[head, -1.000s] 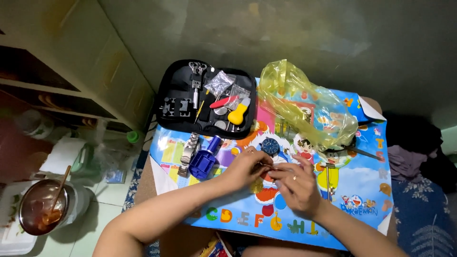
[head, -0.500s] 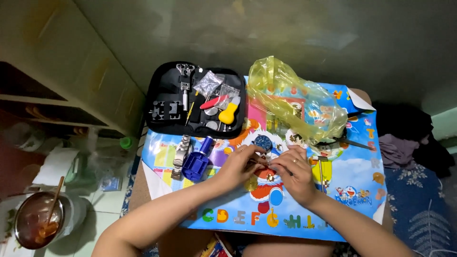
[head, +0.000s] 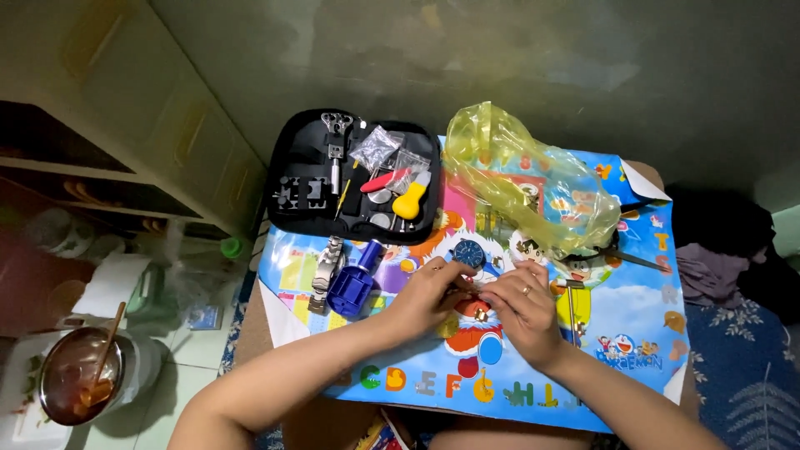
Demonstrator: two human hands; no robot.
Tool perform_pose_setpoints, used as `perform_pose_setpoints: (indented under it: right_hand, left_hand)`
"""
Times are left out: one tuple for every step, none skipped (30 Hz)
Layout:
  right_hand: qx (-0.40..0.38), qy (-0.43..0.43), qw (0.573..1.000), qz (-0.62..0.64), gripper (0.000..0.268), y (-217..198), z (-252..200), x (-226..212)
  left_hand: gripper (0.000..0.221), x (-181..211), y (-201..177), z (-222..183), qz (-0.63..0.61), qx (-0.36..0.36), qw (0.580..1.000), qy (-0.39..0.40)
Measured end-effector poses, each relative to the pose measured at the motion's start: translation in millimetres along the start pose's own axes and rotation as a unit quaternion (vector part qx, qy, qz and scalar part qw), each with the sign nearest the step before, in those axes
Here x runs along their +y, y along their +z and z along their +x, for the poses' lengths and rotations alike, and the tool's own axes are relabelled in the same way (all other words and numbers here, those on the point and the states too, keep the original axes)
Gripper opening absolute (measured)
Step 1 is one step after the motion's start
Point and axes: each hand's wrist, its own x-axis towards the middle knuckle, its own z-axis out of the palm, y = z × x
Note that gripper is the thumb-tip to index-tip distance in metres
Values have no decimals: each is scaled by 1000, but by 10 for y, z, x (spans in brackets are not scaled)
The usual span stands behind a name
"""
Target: Polishing and performing maintenance on a watch case using specialized tools from a repair kit.
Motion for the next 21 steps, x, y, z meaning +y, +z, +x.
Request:
perform_pose_setpoints:
  right_hand:
    - [0, 0, 1000, 0, 9, 1, 0, 3]
    - [3, -3, 1000, -2, 9, -2, -3, 4]
    - [5, -6, 1000, -4, 9, -5, -7, 5]
    - [5, -6, 1000, -4, 9, -7, -17, 9]
    - [8, -8, 1000, -6, 9, -9, -26, 12]
    - [11, -10, 1000, -7, 9, -9, -29, 17]
    - [11, -10, 1000, -7, 9, -3, -20, 12]
    - [8, -8, 1000, -7, 9, 1, -14, 8]
    - [6, -5, 1000, -6, 9, 4, -7, 3]
    - [6, -6, 1000, -6, 9, 6, -7, 7]
    - [5, -7, 1000, -9, 8, 8, -8, 11]
    - [4, -9, 1000, -11, 8, 13, -10, 13]
    - [4, -9, 1000, -11, 8, 15, -8, 8]
    - [5, -10, 1000, -12, 8, 15, -5, 4]
    - [6, -12, 1000, -13, 8, 15, -1, 2]
    - [6, -12, 1000, -12, 8, 18, -4, 9]
    - [7, -10, 1000, -12, 8, 20, -7, 17]
    - [8, -7, 1000, -12, 7, 22, -16, 23]
    - [7, -6, 1000, -12, 7, 17, -16, 11]
    - [8, -16, 1000, -14, 6, 14, -10, 3]
    - [8, -26, 999, -16, 5, 10, -3, -6]
  left_hand:
    - [34, 0, -4, 2, 0, 0, 1000, 0]
    - [33, 2, -3, 3, 6, 2, 1000, 7]
    - [33, 3, -2, 4, 12, 4, 1000, 14]
    - [33, 29, -15, 9, 11, 4, 1000, 14]
    - [32, 54, -30, 12, 9, 5, 1000, 12]
    - [32, 79, -47, 18, 8, 7, 1000, 10]
    - [32, 84, -55, 21, 8, 7, 1000, 10]
    - [31, 90, -60, 23, 4, 8, 1000, 8]
    - [31, 97, -64, 25, 0, 8, 1000, 6]
    - [31, 96, -63, 26, 0, 8, 1000, 6]
    - [31, 95, -62, 27, 0, 7, 1000, 9]
    - [30, 95, -63, 23, 0, 6, 1000, 12]
    - [30, 59, -39, 18, 0, 6, 1000, 12]
    - [31, 22, -15, 16, 6, 4, 1000, 17]
    - [32, -16, 10, 15, 13, 2, 1000, 23]
    - [32, 19, -5, 24, 13, 2, 1000, 23]
    - [30, 54, -18, 34, 16, 1, 999, 28]
    - [28, 90, -28, 41, 19, -1, 999, 33]
    - [28, 97, -26, 31, 18, -2, 999, 33]
    - [27, 101, -28, 28, 14, 4, 999, 34]
    - [27, 106, -30, 25, 10, 10, 999, 36]
